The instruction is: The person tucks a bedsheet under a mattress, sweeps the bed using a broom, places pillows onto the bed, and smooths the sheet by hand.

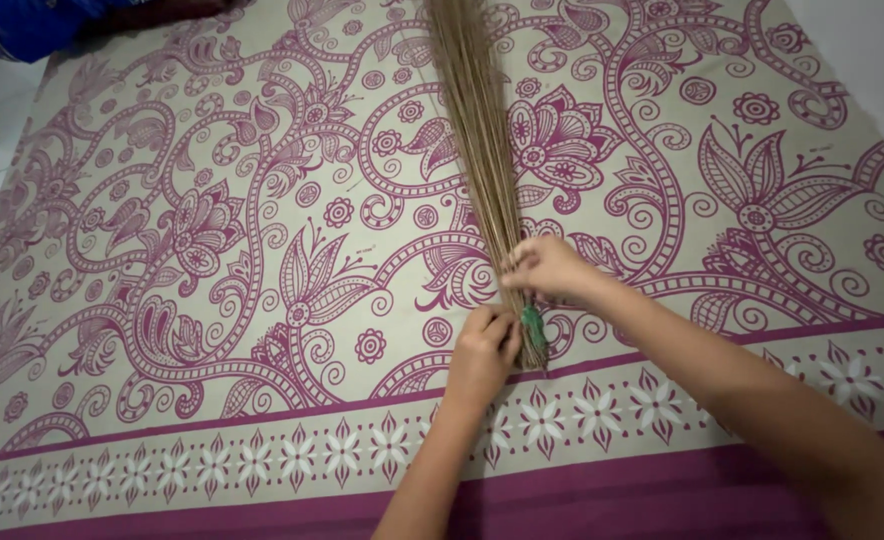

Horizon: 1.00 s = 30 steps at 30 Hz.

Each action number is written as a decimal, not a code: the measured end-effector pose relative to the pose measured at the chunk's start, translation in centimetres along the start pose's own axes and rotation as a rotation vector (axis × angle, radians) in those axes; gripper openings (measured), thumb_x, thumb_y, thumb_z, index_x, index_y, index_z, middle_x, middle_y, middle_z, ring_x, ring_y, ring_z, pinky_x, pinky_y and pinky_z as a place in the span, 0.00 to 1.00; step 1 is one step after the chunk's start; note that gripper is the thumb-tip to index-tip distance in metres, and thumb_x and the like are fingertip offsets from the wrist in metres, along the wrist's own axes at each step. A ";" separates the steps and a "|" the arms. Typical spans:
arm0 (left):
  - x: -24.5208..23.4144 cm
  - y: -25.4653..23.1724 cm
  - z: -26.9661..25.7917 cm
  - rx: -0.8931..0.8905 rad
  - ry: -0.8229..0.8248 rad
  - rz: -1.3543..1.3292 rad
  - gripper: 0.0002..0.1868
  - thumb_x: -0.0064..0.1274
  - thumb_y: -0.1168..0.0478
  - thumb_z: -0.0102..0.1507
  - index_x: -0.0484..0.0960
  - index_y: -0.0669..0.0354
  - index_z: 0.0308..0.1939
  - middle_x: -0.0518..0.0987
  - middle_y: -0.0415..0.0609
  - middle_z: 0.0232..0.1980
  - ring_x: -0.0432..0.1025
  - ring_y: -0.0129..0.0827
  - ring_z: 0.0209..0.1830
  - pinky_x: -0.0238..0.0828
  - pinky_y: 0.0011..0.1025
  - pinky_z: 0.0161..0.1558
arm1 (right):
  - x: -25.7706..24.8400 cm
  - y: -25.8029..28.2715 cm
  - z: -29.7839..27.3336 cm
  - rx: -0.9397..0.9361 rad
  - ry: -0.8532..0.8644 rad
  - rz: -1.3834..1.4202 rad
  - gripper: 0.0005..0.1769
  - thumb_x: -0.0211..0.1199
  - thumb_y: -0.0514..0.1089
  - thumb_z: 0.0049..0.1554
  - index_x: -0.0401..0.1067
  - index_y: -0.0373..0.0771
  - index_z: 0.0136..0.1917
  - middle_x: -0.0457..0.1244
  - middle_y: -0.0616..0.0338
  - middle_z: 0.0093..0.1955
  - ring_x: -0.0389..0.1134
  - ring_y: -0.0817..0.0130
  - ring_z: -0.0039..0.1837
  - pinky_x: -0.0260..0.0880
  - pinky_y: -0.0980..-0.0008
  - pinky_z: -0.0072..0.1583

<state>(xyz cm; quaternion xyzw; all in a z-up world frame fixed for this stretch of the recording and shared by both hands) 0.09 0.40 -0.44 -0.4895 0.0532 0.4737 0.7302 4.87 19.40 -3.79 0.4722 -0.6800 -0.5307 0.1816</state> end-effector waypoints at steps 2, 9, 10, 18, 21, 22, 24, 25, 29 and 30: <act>-0.6 -0.8 -0.2 0.012 0.076 0.001 0.17 0.65 0.63 0.60 0.83 0.68 0.50 0.79 0.57 0.54 0.76 0.49 0.52 0.76 0.38 0.55 | -1.2 0.9 1.0 0.020 -0.113 0.022 0.11 0.68 0.44 0.57 0.79 0.35 0.50 0.68 0.56 0.34 0.61 0.72 0.28 0.61 0.74 0.31; -1.5 -2.8 -0.9 -0.009 0.237 0.019 0.45 0.74 0.50 0.48 0.75 0.73 0.63 0.72 0.63 0.64 0.69 0.53 0.63 0.69 0.42 0.63 | -1.3 1.1 4.5 -0.020 -0.042 0.256 0.11 0.65 0.44 0.59 0.79 0.34 0.48 0.71 0.62 0.37 0.66 0.79 0.32 0.64 0.79 0.33; -1.4 -2.7 -1.1 -0.007 0.232 0.030 0.44 0.74 0.50 0.49 0.75 0.72 0.63 0.72 0.63 0.64 0.69 0.53 0.63 0.69 0.42 0.63 | -1.1 1.0 5.0 -0.055 -0.067 0.224 0.10 0.66 0.43 0.58 0.78 0.33 0.48 0.71 0.60 0.37 0.66 0.78 0.32 0.66 0.78 0.33; -0.2 -2.2 -2.1 -0.068 0.182 0.040 0.37 0.71 0.55 0.54 0.77 0.69 0.63 0.74 0.61 0.65 0.70 0.53 0.64 0.69 0.41 0.64 | -0.7 -1.3 4.5 -0.113 -0.164 0.060 0.08 0.66 0.39 0.59 0.71 0.31 0.45 0.69 0.54 0.34 0.69 0.71 0.31 0.70 0.73 0.34; -0.3 -2.1 -2.0 -0.102 0.183 0.007 0.37 0.71 0.55 0.54 0.77 0.68 0.63 0.74 0.61 0.65 0.70 0.52 0.65 0.69 0.41 0.65 | -0.4 -1.8 3.2 -0.104 -0.133 0.051 0.08 0.65 0.39 0.60 0.71 0.30 0.44 0.68 0.55 0.34 0.69 0.71 0.31 0.71 0.72 0.34; -0.2 -2.1 -1.9 -0.111 0.182 -0.001 0.37 0.71 0.55 0.53 0.78 0.68 0.63 0.74 0.60 0.65 0.70 0.52 0.65 0.69 0.41 0.65 | -0.5 -1.9 2.9 -0.100 -0.128 0.038 0.08 0.64 0.39 0.59 0.71 0.30 0.44 0.68 0.55 0.33 0.69 0.71 0.31 0.71 0.72 0.33; -0.2 -2.0 -2.0 -0.132 0.183 -0.015 0.37 0.71 0.55 0.53 0.78 0.68 0.63 0.75 0.59 0.65 0.70 0.51 0.65 0.69 0.40 0.65 | -0.2 -2.1 2.2 -0.085 -0.128 0.023 0.08 0.65 0.39 0.59 0.72 0.30 0.44 0.68 0.54 0.33 0.69 0.71 0.30 0.71 0.72 0.33; -0.3 -2.0 -2.0 -0.126 0.183 -0.007 0.37 0.71 0.55 0.53 0.78 0.68 0.63 0.75 0.59 0.65 0.70 0.51 0.65 0.69 0.40 0.65 | -0.2 -2.2 1.9 -0.076 -0.137 0.020 0.08 0.65 0.39 0.59 0.71 0.30 0.44 0.68 0.54 0.33 0.70 0.71 0.31 0.71 0.72 0.33; -0.5 -2.5 -1.7 -0.077 0.172 0.012 0.37 0.71 0.55 0.53 0.77 0.69 0.63 0.74 0.60 0.65 0.70 0.51 0.65 0.69 0.41 0.65 | -0.4 -1.7 1.3 -0.047 -0.141 0.046 0.09 0.67 0.40 0.57 0.73 0.30 0.44 0.68 0.56 0.33 0.68 0.72 0.31 0.69 0.72 0.33; -0.7 -2.7 -1.7 -0.063 0.170 0.013 0.37 0.71 0.55 0.54 0.77 0.70 0.63 0.74 0.61 0.65 0.70 0.52 0.64 0.69 0.41 0.64 | -0.4 -1.4 1.1 -0.051 -0.150 0.052 0.10 0.68 0.41 0.57 0.74 0.30 0.44 0.69 0.56 0.33 0.68 0.72 0.31 0.70 0.73 0.33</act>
Point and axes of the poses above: each hand's wrist, its own z-axis towards the middle knuckle, its own x-axis out of the palm, y = z × x, the point moved 4 cm from there along z, towards the middle knuckle
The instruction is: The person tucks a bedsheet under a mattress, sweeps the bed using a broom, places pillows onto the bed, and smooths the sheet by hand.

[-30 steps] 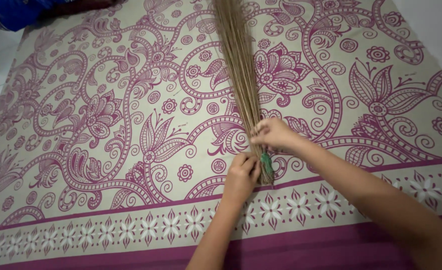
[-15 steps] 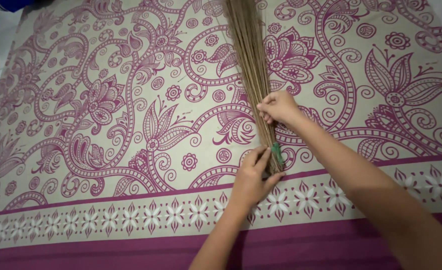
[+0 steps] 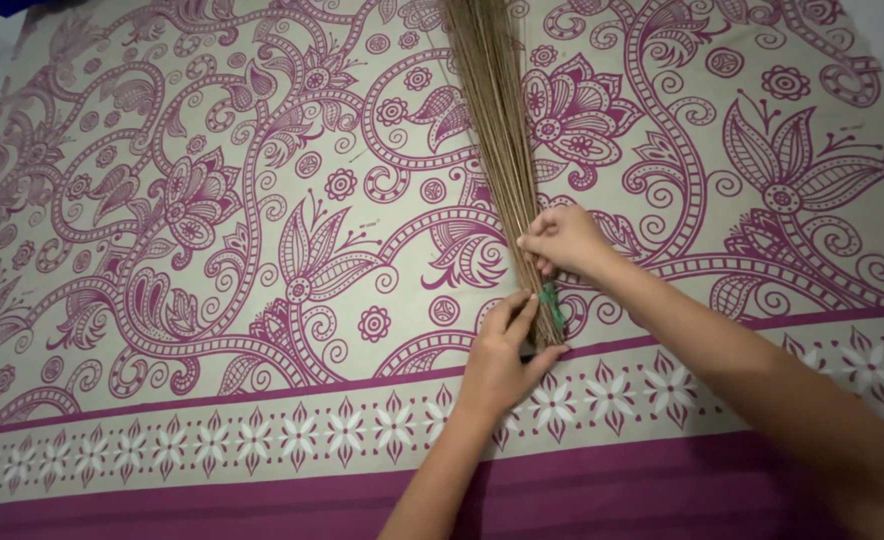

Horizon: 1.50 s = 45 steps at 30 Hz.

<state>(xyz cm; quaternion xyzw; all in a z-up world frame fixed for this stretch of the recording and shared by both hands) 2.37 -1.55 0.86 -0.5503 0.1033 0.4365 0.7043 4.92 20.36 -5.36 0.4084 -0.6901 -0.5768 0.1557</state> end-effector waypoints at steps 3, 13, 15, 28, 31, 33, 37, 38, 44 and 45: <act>-0.5 -0.6 0.1 0.080 -0.026 -0.002 0.41 0.74 0.52 0.49 0.76 0.75 0.59 0.72 0.66 0.63 0.68 0.55 0.63 0.67 0.44 0.62 | -0.3 1.5 -0.7 -0.037 -0.078 -0.048 0.10 0.70 0.42 0.53 0.75 0.32 0.41 0.69 0.57 0.34 0.69 0.72 0.31 0.71 0.74 0.34; 1.0 0.8 0.1 -0.086 -0.090 -0.055 0.35 0.70 0.57 0.56 0.77 0.71 0.63 0.74 0.61 0.67 0.70 0.52 0.66 0.69 0.41 0.65 | 0.1 2.8 -1.7 -0.065 -0.247 -0.329 0.21 0.75 0.48 0.50 0.71 0.29 0.45 0.70 0.47 0.39 0.74 0.63 0.35 0.74 0.67 0.40; 1.0 0.6 0.1 -0.026 -0.113 -0.006 0.34 0.71 0.58 0.56 0.77 0.72 0.63 0.74 0.62 0.67 0.70 0.53 0.65 0.68 0.41 0.65 | 0.1 2.9 -2.1 -0.071 -0.254 -0.419 0.32 0.77 0.52 0.47 0.67 0.29 0.52 0.70 0.44 0.43 0.75 0.57 0.40 0.75 0.63 0.44; 0.1 0.8 1.2 -0.051 -0.087 -0.075 0.37 0.72 0.58 0.53 0.77 0.72 0.62 0.74 0.62 0.64 0.71 0.55 0.63 0.69 0.41 0.62 | 0.7 -0.7 -0.6 0.064 -0.031 -0.503 0.39 0.72 0.62 0.46 0.72 0.29 0.59 0.72 0.44 0.50 0.76 0.55 0.51 0.74 0.60 0.53; -0.9 0.7 2.1 -0.073 -0.023 -0.134 0.39 0.73 0.57 0.50 0.76 0.72 0.61 0.72 0.62 0.65 0.70 0.54 0.62 0.69 0.41 0.60 | 0.4 -2.5 0.2 0.123 -0.039 -0.284 0.30 0.67 0.56 0.51 0.75 0.28 0.56 0.71 0.47 0.45 0.73 0.58 0.46 0.73 0.60 0.49; -0.8 0.8 2.4 -0.105 0.002 -0.126 0.39 0.72 0.56 0.50 0.76 0.71 0.61 0.73 0.59 0.63 0.72 0.51 0.61 0.71 0.39 0.61 | 0.5 -3.2 0.3 0.167 -0.060 -0.099 0.25 0.64 0.52 0.52 0.73 0.29 0.54 0.69 0.50 0.43 0.70 0.61 0.45 0.72 0.59 0.48; 0.0 1.0 3.0 -0.009 -0.100 -0.097 0.37 0.71 0.61 0.53 0.74 0.72 0.63 0.73 0.61 0.65 0.71 0.53 0.64 0.70 0.40 0.62 | 1.6 -5.1 0.8 0.189 -0.033 0.271 0.16 0.56 0.49 0.55 0.69 0.35 0.50 0.66 0.56 0.42 0.68 0.64 0.45 0.72 0.62 0.48; 0.1 1.2 3.2 0.023 -0.116 -0.080 0.37 0.70 0.62 0.53 0.73 0.73 0.63 0.73 0.61 0.64 0.71 0.54 0.63 0.70 0.40 0.62 | 1.9 -5.4 1.0 0.181 -0.020 0.349 0.14 0.53 0.48 0.57 0.69 0.36 0.49 0.66 0.57 0.42 0.68 0.64 0.45 0.72 0.62 0.49; 0.3 0.9 5.1 0.029 -0.044 -0.026 0.36 0.68 0.63 0.53 0.74 0.68 0.64 0.75 0.58 0.63 0.71 0.53 0.62 0.71 0.41 0.59 | 2.2 -2.3 -1.0 0.112 -0.030 0.448 0.25 0.54 0.50 0.57 0.69 0.21 0.52 0.67 0.50 0.38 0.70 0.61 0.39 0.72 0.63 0.39; 0.2 0.5 5.5 -0.004 -0.012 -0.033 0.35 0.67 0.62 0.53 0.75 0.65 0.64 0.75 0.56 0.63 0.72 0.52 0.62 0.71 0.41 0.59 | 1.8 -1.3 -1.7 0.126 -0.102 0.400 0.24 0.58 0.50 0.57 0.68 0.24 0.53 0.66 0.52 0.37 0.69 0.63 0.37 0.70 0.64 0.37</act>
Point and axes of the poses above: each hand's wrist, its own z-axis towards the middle knuckle, its own x-axis out of the palm, y = z × x, the point moved 4 cm from there along z, towards the middle knuckle
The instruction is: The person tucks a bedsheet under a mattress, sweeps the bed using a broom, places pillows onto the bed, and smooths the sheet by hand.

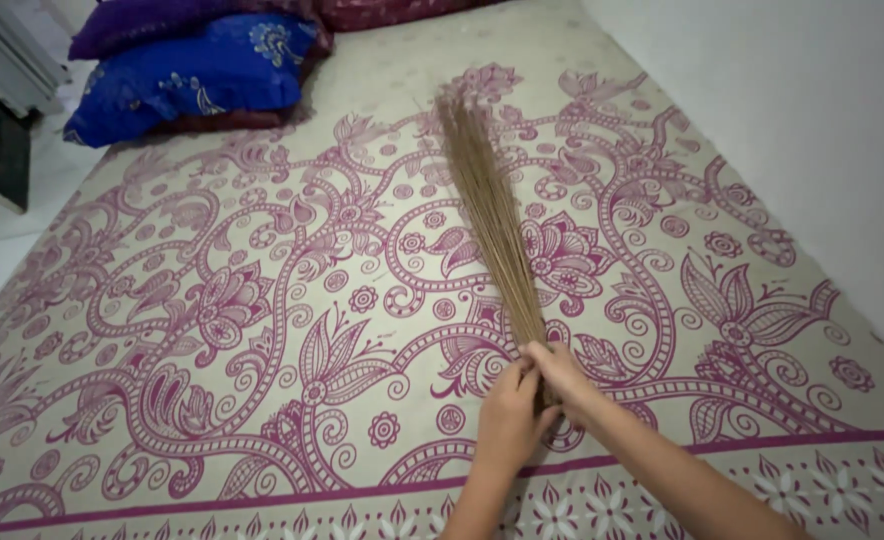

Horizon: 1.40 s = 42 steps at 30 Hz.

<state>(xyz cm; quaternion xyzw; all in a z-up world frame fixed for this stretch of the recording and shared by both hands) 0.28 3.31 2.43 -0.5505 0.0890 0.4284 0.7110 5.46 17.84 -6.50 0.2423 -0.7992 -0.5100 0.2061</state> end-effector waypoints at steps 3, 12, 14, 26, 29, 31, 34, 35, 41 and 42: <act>-0.9 -0.6 1.9 0.012 0.094 0.025 0.34 0.73 0.56 0.47 0.79 0.64 0.55 0.75 0.55 0.61 0.67 0.53 0.62 0.63 0.46 0.62 | -0.7 3.8 -1.3 -0.019 -0.182 -0.129 0.25 0.68 0.49 0.54 0.66 0.32 0.57 0.64 0.55 0.35 0.64 0.66 0.31 0.63 0.65 0.31; -2.0 -0.1 7.5 0.022 -0.044 -0.115 0.25 0.64 0.55 0.59 0.81 0.59 0.59 0.76 0.51 0.66 0.69 0.45 0.68 0.61 0.40 0.68 | -7.5 16.1 4.6 -0.218 -0.348 -0.350 0.18 0.70 0.40 0.53 0.71 0.34 0.55 0.66 0.56 0.31 0.64 0.68 0.27 0.63 0.67 0.27; -1.1 -0.4 9.2 0.047 -0.023 -0.110 0.25 0.64 0.55 0.59 0.81 0.59 0.58 0.76 0.51 0.65 0.68 0.46 0.67 0.62 0.41 0.67 | -8.9 18.9 7.4 -0.276 -0.345 -0.323 0.17 0.70 0.40 0.53 0.72 0.32 0.53 0.66 0.57 0.30 0.64 0.67 0.26 0.63 0.65 0.28; 3.4 2.4 13.8 0.078 0.058 -0.227 0.27 0.63 0.61 0.58 0.78 0.59 0.62 0.76 0.52 0.65 0.69 0.48 0.67 0.64 0.40 0.67 | -21.8 19.1 21.4 -0.253 -0.577 -0.218 0.12 0.71 0.39 0.56 0.75 0.27 0.47 0.63 0.54 0.31 0.60 0.66 0.27 0.58 0.66 0.28; 4.4 2.8 13.7 0.079 0.053 -0.224 0.27 0.64 0.62 0.58 0.78 0.58 0.62 0.76 0.53 0.65 0.68 0.49 0.66 0.62 0.41 0.67 | -21.4 16.5 16.8 -0.205 -0.485 -0.181 0.12 0.68 0.38 0.54 0.73 0.34 0.51 0.64 0.54 0.32 0.61 0.68 0.27 0.59 0.66 0.27; 5.5 2.3 12.8 0.074 0.063 -0.241 0.27 0.64 0.62 0.58 0.78 0.58 0.62 0.75 0.53 0.65 0.68 0.49 0.67 0.63 0.41 0.66 | -21.7 13.9 13.2 -0.171 -0.451 -0.187 0.16 0.69 0.38 0.53 0.70 0.37 0.54 0.64 0.52 0.33 0.61 0.67 0.27 0.59 0.67 0.26; 7.1 0.5 12.9 0.084 0.114 -0.298 0.27 0.62 0.62 0.59 0.77 0.58 0.62 0.75 0.54 0.64 0.68 0.49 0.67 0.65 0.39 0.66 | -22.5 10.1 8.5 -0.125 -0.425 -0.269 0.22 0.70 0.42 0.54 0.66 0.42 0.59 0.66 0.50 0.37 0.64 0.64 0.31 0.63 0.63 0.30; 7.7 -0.5 12.8 0.099 0.138 -0.316 0.27 0.61 0.61 0.59 0.77 0.58 0.63 0.74 0.54 0.64 0.68 0.49 0.66 0.65 0.39 0.66 | -22.9 9.0 7.5 -0.105 -0.421 -0.310 0.24 0.71 0.44 0.55 0.64 0.43 0.61 0.67 0.50 0.38 0.66 0.62 0.32 0.65 0.62 0.32; 13.0 -5.9 11.5 0.221 0.264 -0.413 0.25 0.57 0.60 0.61 0.76 0.58 0.64 0.75 0.56 0.63 0.69 0.51 0.66 0.66 0.41 0.67 | -31.3 8.7 -1.5 -0.258 -0.752 -1.158 0.37 0.70 0.67 0.48 0.76 0.38 0.60 0.71 0.48 0.55 0.73 0.50 0.56 0.73 0.53 0.58; 13.9 -6.8 11.4 0.252 0.269 -0.433 0.26 0.57 0.61 0.60 0.76 0.59 0.63 0.76 0.56 0.63 0.69 0.51 0.66 0.66 0.41 0.67 | -32.3 8.6 -3.8 -0.189 -0.847 -1.191 0.39 0.69 0.68 0.49 0.76 0.38 0.61 0.70 0.44 0.56 0.72 0.46 0.58 0.72 0.50 0.58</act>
Point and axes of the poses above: each hand's wrist, its own z-axis towards the middle knuckle, its own x-axis out of the palm, y = z × x, the point moved 4 cm from there along z, towards the middle knuckle
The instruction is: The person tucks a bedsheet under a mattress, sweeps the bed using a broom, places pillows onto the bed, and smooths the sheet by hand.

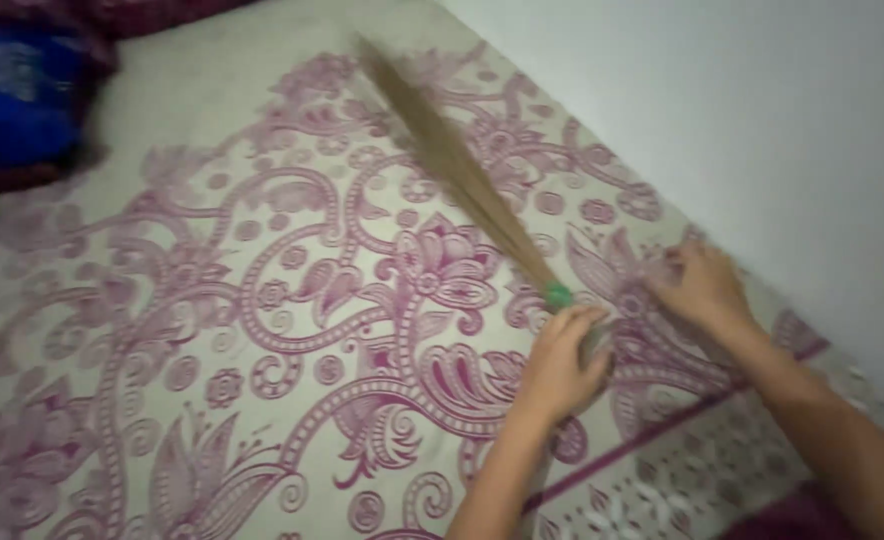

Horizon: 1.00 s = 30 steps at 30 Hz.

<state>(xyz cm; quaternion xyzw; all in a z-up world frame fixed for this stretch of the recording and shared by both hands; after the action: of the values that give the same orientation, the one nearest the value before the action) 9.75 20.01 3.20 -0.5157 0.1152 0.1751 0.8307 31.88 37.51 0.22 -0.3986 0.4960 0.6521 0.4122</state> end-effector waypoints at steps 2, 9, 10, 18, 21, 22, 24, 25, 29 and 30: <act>2.6 -1.2 0.3 0.040 0.035 -0.010 0.25 0.57 0.61 0.61 0.76 0.59 0.63 0.76 0.57 0.63 0.69 0.51 0.66 0.65 0.42 0.66 | -3.1 -2.4 -2.5 0.156 -0.089 -0.136 0.41 0.67 0.71 0.50 0.75 0.38 0.64 0.68 0.38 0.58 0.69 0.39 0.61 0.71 0.45 0.58; 8.2 -3.3 1.6 0.051 0.167 -0.027 0.19 0.53 0.63 0.62 0.79 0.59 0.57 0.79 0.57 0.55 0.73 0.50 0.57 0.69 0.42 0.60 | -6.2 -11.5 -10.0 0.602 0.038 -0.176 0.39 0.54 0.71 0.63 0.79 0.32 0.57 0.68 0.33 0.59 0.69 0.34 0.62 0.70 0.42 0.61; 9.1 -3.9 2.0 0.101 0.157 -0.006 0.19 0.51 0.65 0.61 0.79 0.61 0.57 0.79 0.58 0.54 0.73 0.52 0.57 0.69 0.43 0.60 | -6.0 -12.1 -10.5 0.603 -0.018 -0.178 0.39 0.54 0.71 0.63 0.80 0.31 0.56 0.68 0.31 0.58 0.69 0.33 0.62 0.70 0.43 0.62; 22.0 -4.9 3.5 0.239 0.259 0.041 0.20 0.41 0.69 0.61 0.78 0.66 0.56 0.79 0.63 0.49 0.72 0.59 0.54 0.68 0.49 0.57 | -2.8 -18.1 -12.3 0.458 0.053 -0.195 0.35 0.51 0.67 0.65 0.80 0.32 0.49 0.70 0.36 0.54 0.71 0.39 0.58 0.71 0.47 0.61; 27.9 -3.6 5.3 0.187 0.293 0.094 0.15 0.44 0.65 0.62 0.80 0.66 0.50 0.80 0.64 0.49 0.73 0.58 0.53 0.68 0.49 0.56 | -1.5 -19.4 -12.2 0.405 -0.056 -0.084 0.25 0.52 0.59 0.60 0.78 0.36 0.49 0.70 0.39 0.51 0.70 0.39 0.55 0.70 0.44 0.57; 29.7 -3.0 5.8 0.202 0.329 0.141 0.14 0.43 0.64 0.63 0.80 0.65 0.48 0.80 0.63 0.49 0.73 0.57 0.54 0.68 0.49 0.57 | -1.4 -19.7 -12.3 0.370 -0.130 -0.049 0.22 0.52 0.55 0.59 0.77 0.37 0.50 0.70 0.41 0.50 0.70 0.39 0.54 0.70 0.42 0.56; 33.1 -1.8 6.7 0.225 0.380 0.234 0.14 0.42 0.60 0.65 0.81 0.64 0.45 0.81 0.61 0.49 0.73 0.55 0.54 0.68 0.50 0.58 | -1.2 -19.6 -13.3 0.249 -0.246 0.038 0.23 0.54 0.56 0.56 0.77 0.39 0.53 0.70 0.41 0.49 0.70 0.39 0.52 0.70 0.44 0.53; 34.1 -1.1 7.1 0.259 0.354 0.294 0.15 0.43 0.58 0.64 0.82 0.62 0.43 0.81 0.60 0.48 0.74 0.54 0.54 0.66 0.51 0.60 | -1.3 -19.3 -13.3 0.178 -0.300 0.077 0.24 0.55 0.56 0.55 0.76 0.40 0.55 0.70 0.41 0.48 0.70 0.40 0.51 0.71 0.44 0.52; 34.5 0.3 8.1 0.343 0.338 0.412 0.17 0.44 0.52 0.60 0.85 0.59 0.36 0.84 0.55 0.46 0.73 0.48 0.55 0.59 0.55 0.61 | -1.6 -19.2 -11.7 0.329 -0.044 -0.003 0.20 0.58 0.58 0.53 0.77 0.42 0.47 0.70 0.44 0.48 0.71 0.42 0.52 0.72 0.45 0.53; 34.1 0.2 8.0 0.343 0.359 0.421 0.18 0.44 0.52 0.60 0.85 0.59 0.36 0.84 0.54 0.46 0.73 0.46 0.56 0.58 0.56 0.60 | -1.8 -18.5 -11.9 0.314 -0.067 -0.008 0.19 0.58 0.57 0.53 0.77 0.41 0.46 0.70 0.44 0.48 0.72 0.42 0.52 0.72 0.45 0.53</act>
<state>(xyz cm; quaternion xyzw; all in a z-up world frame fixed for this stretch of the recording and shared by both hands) 40.91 33.13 -6.11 -0.3559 0.3918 0.2276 0.8173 51.07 28.75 -6.29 -0.3092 0.5761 0.5779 0.4885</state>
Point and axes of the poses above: each hand's wrist, its own z-axis towards the middle knuckle, its own x-axis out of the palm, y = z × x, the point moved 4 cm from there along z, towards the middle knuckle
